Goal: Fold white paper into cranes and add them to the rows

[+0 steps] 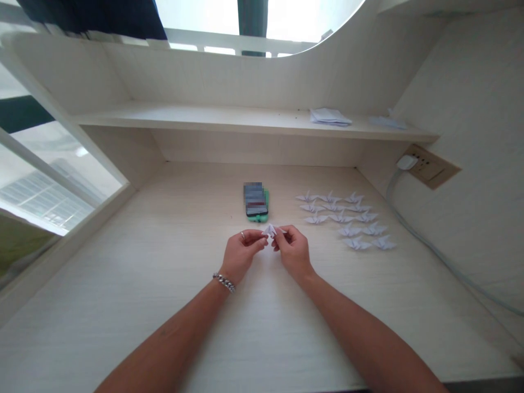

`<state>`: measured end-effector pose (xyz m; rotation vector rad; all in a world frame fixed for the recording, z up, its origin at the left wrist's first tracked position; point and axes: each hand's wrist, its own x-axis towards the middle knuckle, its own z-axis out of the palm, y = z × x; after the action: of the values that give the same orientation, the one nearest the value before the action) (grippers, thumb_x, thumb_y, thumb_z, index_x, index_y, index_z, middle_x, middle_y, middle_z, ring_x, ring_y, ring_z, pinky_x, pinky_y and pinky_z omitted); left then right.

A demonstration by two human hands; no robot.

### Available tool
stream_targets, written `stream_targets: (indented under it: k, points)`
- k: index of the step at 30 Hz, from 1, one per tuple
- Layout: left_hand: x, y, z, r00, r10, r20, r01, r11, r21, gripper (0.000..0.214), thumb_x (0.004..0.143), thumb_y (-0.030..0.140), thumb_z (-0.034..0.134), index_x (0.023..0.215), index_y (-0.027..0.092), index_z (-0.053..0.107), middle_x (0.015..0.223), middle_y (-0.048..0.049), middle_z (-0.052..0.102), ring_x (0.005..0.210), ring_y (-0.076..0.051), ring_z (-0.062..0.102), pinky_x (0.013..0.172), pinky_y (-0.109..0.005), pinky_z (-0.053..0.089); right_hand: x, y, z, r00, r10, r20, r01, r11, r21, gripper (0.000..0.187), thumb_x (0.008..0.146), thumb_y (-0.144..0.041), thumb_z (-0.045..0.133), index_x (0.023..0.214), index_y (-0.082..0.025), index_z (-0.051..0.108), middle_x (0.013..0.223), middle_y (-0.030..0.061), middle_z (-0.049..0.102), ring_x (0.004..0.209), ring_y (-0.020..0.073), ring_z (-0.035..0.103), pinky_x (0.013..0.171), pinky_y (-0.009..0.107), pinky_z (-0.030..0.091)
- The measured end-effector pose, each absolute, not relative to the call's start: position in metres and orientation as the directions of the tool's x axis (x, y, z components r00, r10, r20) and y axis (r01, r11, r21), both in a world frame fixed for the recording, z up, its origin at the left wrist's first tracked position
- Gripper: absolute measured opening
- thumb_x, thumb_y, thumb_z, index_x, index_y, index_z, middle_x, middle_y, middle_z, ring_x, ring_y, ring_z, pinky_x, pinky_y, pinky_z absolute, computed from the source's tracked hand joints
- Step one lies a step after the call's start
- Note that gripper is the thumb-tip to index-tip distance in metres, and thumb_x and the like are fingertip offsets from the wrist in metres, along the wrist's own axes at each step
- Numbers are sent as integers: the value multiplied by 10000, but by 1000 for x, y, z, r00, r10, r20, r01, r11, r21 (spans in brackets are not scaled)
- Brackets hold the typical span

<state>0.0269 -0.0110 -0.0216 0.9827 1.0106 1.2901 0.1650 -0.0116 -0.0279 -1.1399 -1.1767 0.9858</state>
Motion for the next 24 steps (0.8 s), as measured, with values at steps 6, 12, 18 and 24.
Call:
stream_targets:
  k: [6, 12, 18, 24]
  points:
    - [28, -10, -21, 13, 999, -42, -289, 44, 956, 275, 590, 273, 855, 801, 133, 750, 768, -60, 749, 690, -139, 645, 704, -260, 509, 166, -13, -31, 125, 974, 189, 15, 189, -982, 278, 814, -431, 649, 845, -154, 650, 643, 22, 668, 551, 137, 617, 520, 255, 522]
    - [27, -7, -24, -12, 997, -77, -327, 68, 943, 251, 583, 306, 858, 737, 139, 751, 716, -49, 731, 666, -128, 625, 664, -244, 495, 167, -14, -35, 92, 972, 216, 80, 209, -975, 261, 817, -422, 648, 843, -163, 657, 675, 30, 681, 583, 146, 631, 531, 254, 506]
    - [30, -7, -23, -11, 990, -138, -429, 121, 895, 274, 517, 270, 888, 693, 133, 729, 699, -37, 717, 644, -114, 612, 640, -237, 484, 167, -16, -31, 87, 967, 241, 137, 228, -964, 254, 826, -424, 636, 852, -173, 661, 695, 32, 679, 577, 142, 614, 532, 250, 488]
    - [29, -10, -15, 67, 978, -199, -521, 205, 828, 264, 534, 235, 881, 681, 116, 698, 668, -12, 673, 636, -84, 596, 624, -198, 468, 166, -14, -32, 59, 981, 187, 49, 184, -982, 276, 800, -441, 666, 792, -166, 639, 626, 18, 654, 530, 127, 580, 496, 236, 467]
